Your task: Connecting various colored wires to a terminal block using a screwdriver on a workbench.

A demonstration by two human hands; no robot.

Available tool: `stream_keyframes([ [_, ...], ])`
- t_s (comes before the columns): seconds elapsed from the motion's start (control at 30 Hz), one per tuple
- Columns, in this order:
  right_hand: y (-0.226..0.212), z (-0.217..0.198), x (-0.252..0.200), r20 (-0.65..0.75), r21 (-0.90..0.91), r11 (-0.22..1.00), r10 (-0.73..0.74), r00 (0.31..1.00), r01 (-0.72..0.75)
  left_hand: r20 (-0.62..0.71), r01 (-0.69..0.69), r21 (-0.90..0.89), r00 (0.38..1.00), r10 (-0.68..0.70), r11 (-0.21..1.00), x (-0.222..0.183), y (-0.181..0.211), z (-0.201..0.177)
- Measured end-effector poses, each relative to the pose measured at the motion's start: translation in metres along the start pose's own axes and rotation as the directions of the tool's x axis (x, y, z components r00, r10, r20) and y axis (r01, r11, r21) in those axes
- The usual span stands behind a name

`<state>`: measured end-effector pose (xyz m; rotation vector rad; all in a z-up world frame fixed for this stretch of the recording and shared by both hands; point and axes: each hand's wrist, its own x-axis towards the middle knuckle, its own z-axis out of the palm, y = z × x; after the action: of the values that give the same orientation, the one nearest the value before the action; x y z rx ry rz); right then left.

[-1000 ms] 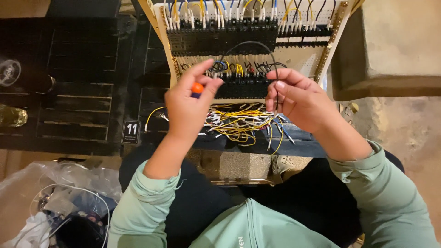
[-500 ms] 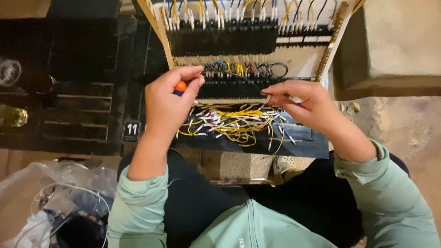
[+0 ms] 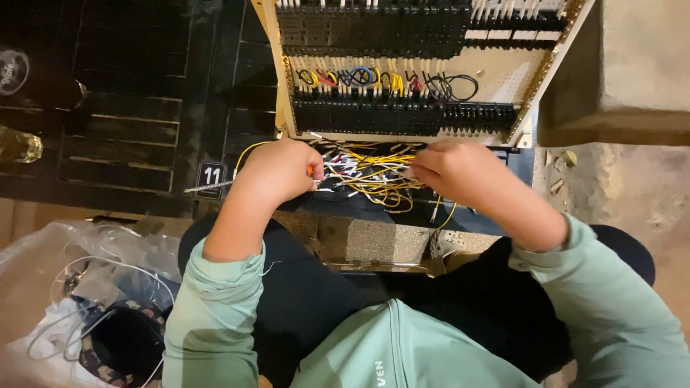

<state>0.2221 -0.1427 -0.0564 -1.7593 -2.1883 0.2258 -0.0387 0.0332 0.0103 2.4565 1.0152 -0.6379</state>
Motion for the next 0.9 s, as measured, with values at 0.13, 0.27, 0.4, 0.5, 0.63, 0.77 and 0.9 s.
stream_keyframes([
  [0.13, -0.009, 0.024, 0.019, -0.201, -0.146, 0.987, -0.094, 0.975, 0.065, 0.042, 0.006, 0.037, 0.999, -0.008, 0.999, 0.014, -0.002, 0.016],
  [0.27, -0.011, 0.049, 0.033, -0.223, -0.281, 0.954, -0.168, 0.960, 0.102, 0.163, 0.032, 0.019, 0.986, -0.035, 0.999, 0.030, -0.006, 0.030],
  [0.4, -0.006, 0.055, 0.035, -0.212, -0.238, 0.967, -0.142, 0.967, 0.090, 0.191, 0.062, -0.005, 0.980, -0.060, 0.998, 0.034, -0.008, 0.040],
  [0.5, -0.007, 0.060, 0.029, -0.165, -0.090, 0.991, -0.113, 0.980, 0.099, 0.235, 0.050, -0.025, 0.971, -0.043, 0.998, 0.027, -0.006, 0.031],
  [0.63, -0.019, 0.054, 0.040, -0.233, -0.089, 0.977, -0.208, 0.950, 0.192, 0.244, 0.046, 0.014, 0.969, -0.048, 0.999, 0.027, -0.003, 0.029],
  [0.77, -0.034, 0.051, 0.055, -0.242, -0.026, 0.981, -0.191, 0.951, 0.191, 0.162, 0.006, 0.063, 0.987, -0.016, 0.998, 0.029, 0.003, 0.031],
  [0.9, -0.025, 0.081, 0.059, -0.190, -0.175, 0.977, -0.156, 0.969, 0.123, 0.231, 0.024, 0.100, 0.972, -0.046, 0.995, 0.034, 0.011, 0.027],
])
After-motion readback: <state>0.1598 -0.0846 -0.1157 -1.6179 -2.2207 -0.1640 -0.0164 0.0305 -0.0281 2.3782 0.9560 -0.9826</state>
